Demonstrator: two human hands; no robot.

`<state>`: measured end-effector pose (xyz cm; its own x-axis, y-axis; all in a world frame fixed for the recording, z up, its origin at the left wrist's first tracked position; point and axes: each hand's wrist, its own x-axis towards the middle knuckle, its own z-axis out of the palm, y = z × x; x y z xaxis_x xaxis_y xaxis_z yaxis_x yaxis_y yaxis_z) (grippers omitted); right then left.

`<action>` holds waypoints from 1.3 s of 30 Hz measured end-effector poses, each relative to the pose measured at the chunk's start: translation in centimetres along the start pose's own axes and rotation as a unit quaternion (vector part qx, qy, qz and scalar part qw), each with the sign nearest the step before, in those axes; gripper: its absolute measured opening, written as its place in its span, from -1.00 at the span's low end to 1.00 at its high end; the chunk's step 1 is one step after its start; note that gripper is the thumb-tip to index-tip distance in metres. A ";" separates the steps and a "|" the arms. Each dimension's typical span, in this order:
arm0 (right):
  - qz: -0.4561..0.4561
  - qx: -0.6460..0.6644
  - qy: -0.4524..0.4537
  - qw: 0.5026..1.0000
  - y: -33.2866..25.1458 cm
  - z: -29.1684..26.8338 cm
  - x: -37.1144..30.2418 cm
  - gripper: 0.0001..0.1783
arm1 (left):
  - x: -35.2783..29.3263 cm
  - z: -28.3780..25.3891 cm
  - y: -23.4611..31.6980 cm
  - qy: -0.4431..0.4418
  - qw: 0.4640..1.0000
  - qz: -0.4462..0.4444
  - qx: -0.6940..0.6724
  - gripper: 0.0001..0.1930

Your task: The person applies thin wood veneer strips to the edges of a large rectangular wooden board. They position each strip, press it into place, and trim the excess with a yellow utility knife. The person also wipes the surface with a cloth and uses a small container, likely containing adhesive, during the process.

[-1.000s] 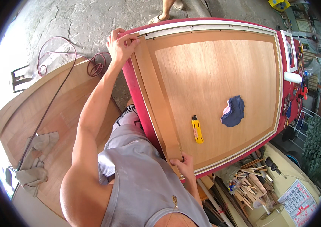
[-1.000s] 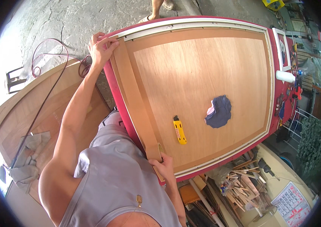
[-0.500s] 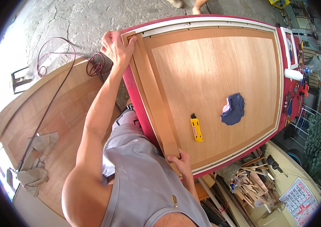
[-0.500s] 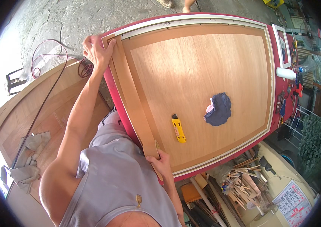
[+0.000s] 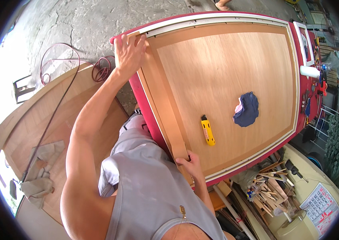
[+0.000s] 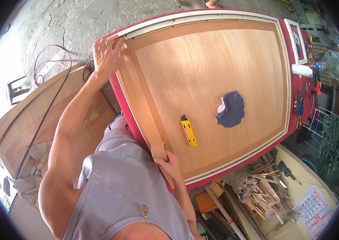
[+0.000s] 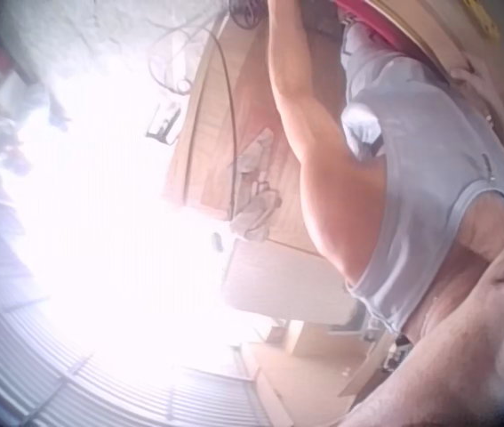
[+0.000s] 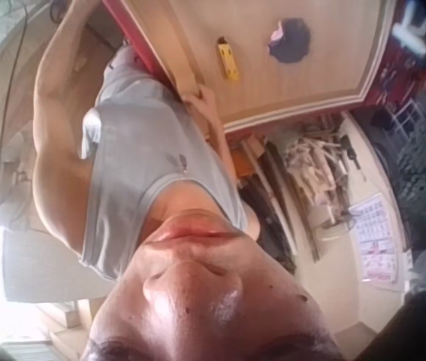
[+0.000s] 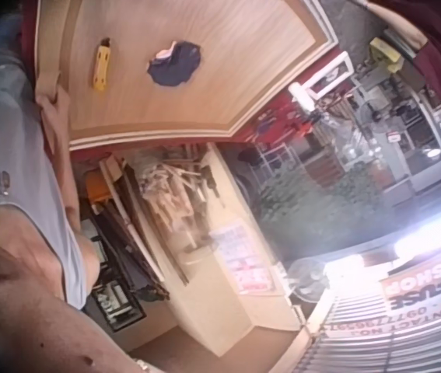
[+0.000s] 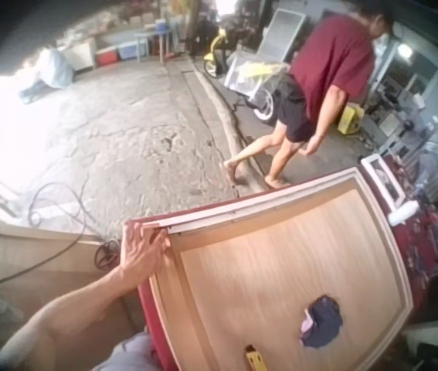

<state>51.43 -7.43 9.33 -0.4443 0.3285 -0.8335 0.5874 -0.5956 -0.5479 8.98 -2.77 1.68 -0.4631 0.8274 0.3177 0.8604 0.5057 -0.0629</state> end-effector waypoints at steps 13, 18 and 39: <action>-0.082 -0.040 0.009 0.996 2.2 -1.0 0.4 -0.75 | 0.5 -1.7 1.8 -0.164 0.984 -0.074 0.011 -0.31; -0.105 -0.065 0.012 0.992 1.8 -0.9 0.4 -0.72 | 0.1 0.5 1.9 -0.107 0.989 -0.106 -0.007 -0.31; -0.257 -0.211 0.065 0.941 2.2 -1.3 -1.4 -0.59 | 3.5 0.5 4.4 -0.217 0.958 -0.157 -0.102 -0.14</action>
<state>54.25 -8.24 9.15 -0.6731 0.5964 -0.4374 0.5459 0.0017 -0.8378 11.03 2.46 2.09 -0.7126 0.6883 -0.1358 0.6675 0.7247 0.1711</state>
